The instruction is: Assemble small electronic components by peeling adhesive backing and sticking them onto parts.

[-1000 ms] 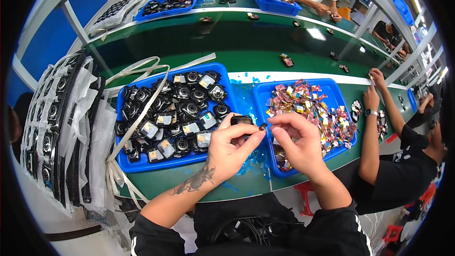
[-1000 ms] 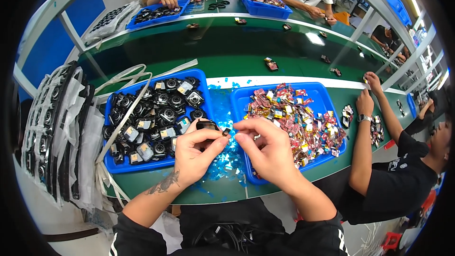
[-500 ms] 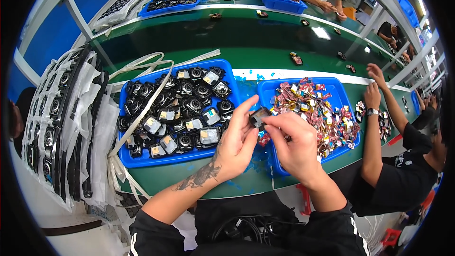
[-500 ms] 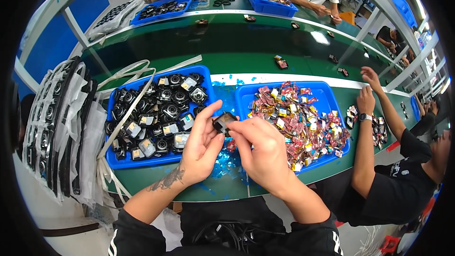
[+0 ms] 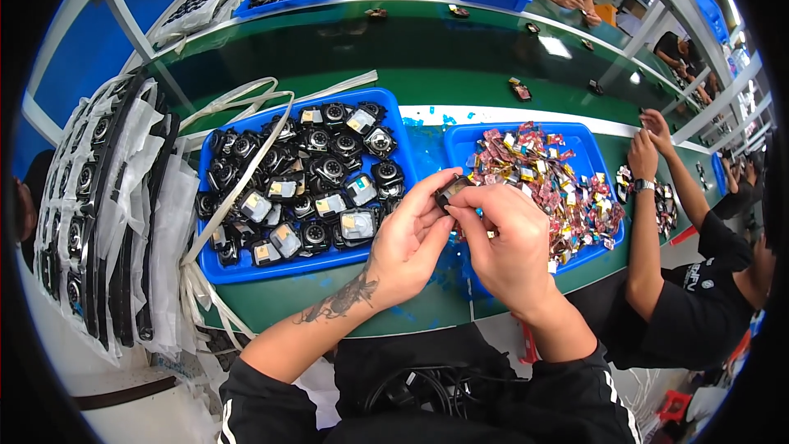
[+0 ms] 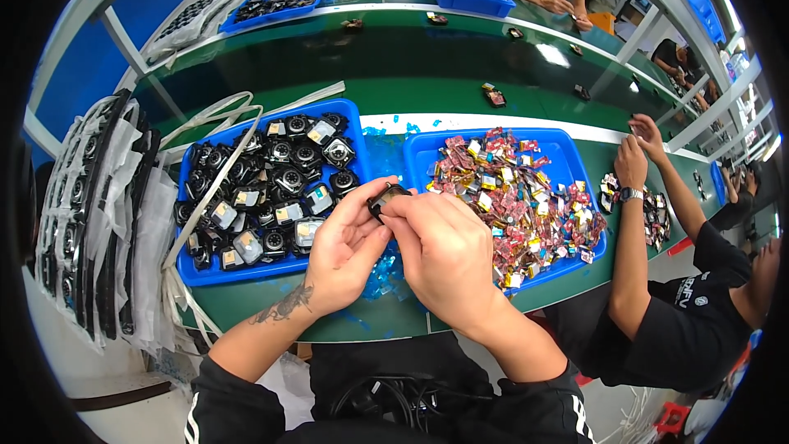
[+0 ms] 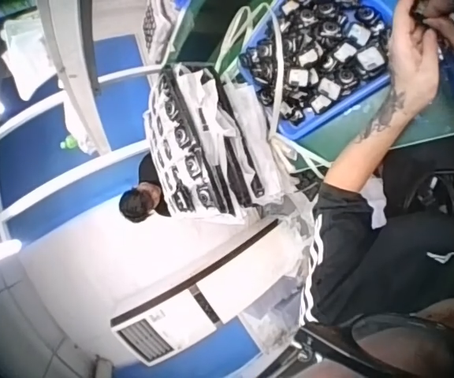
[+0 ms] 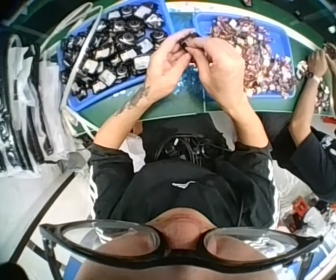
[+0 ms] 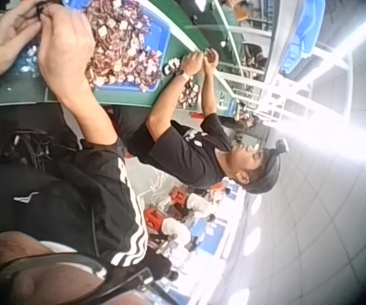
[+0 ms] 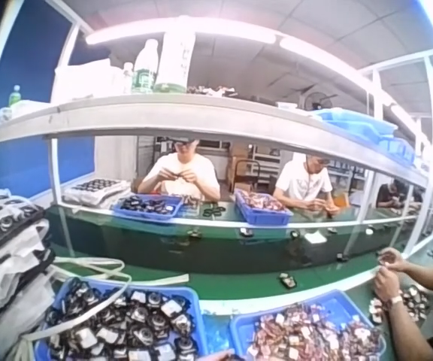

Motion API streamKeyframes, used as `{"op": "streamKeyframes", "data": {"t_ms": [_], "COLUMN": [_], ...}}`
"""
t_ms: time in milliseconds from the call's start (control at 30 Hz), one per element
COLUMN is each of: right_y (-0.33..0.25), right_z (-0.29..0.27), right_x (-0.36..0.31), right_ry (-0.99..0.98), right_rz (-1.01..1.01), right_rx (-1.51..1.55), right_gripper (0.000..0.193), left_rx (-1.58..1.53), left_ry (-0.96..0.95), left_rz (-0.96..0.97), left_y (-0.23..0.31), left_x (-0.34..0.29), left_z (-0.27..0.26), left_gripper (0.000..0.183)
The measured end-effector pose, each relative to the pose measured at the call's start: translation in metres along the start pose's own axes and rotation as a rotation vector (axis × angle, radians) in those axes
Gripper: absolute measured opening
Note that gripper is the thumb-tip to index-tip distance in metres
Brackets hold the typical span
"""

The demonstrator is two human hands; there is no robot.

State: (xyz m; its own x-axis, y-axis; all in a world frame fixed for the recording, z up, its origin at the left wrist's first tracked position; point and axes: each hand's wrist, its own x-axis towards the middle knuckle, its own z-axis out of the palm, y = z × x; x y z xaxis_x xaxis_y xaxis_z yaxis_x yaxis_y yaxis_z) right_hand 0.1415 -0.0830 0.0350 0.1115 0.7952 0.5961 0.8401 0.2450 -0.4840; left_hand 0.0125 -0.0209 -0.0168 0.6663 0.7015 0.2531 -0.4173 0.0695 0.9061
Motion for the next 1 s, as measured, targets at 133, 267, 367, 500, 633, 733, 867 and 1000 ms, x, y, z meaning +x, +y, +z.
{"op": "streamKeyframes", "data": {"t_ms": [133,267,367,500,633,733,867,1000], "right_y": [0.001,0.002,0.0,0.0,0.003,0.006,0.007,0.007], "right_z": [0.002,0.002,-0.002,-0.005,-0.007,-0.007,-0.009,-0.008], "right_x": [0.0,-0.001,0.0,0.002,0.002,0.001,-0.001,-0.003], "right_ry": [0.039,0.033,-0.01,-0.053,-0.064,-0.057,-0.052,-0.004], "right_rz": [0.012,0.038,0.057,0.068,0.032,-0.011,0.013,0.068], "right_rx": [0.041,0.07,0.056,0.031,0.009,-0.022,0.004,0.092], "right_gripper": [0.012,0.011,0.01,0.01,0.011,0.012,0.015,0.021], "left_rx": [-0.024,-0.008,0.041,0.148,0.177,0.118,0.178,0.265], "left_ry": [0.001,-0.001,-0.002,-0.006,-0.013,0.001,-0.004,-0.001], "left_rz": [-0.026,-0.003,0.021,0.046,0.053,0.043,0.055,0.093], "left_y": [0.0,0.0,-0.002,-0.001,-0.003,-0.006,-0.01,-0.009], "left_x": [-0.001,-0.002,-0.003,-0.004,-0.004,-0.005,-0.006,-0.006], "left_z": [0.001,0.003,0.002,0.001,0.003,0.003,0.002,0.004], "left_gripper": [0.054,0.053,0.052,0.051,0.052,0.052,0.051,0.05]}}
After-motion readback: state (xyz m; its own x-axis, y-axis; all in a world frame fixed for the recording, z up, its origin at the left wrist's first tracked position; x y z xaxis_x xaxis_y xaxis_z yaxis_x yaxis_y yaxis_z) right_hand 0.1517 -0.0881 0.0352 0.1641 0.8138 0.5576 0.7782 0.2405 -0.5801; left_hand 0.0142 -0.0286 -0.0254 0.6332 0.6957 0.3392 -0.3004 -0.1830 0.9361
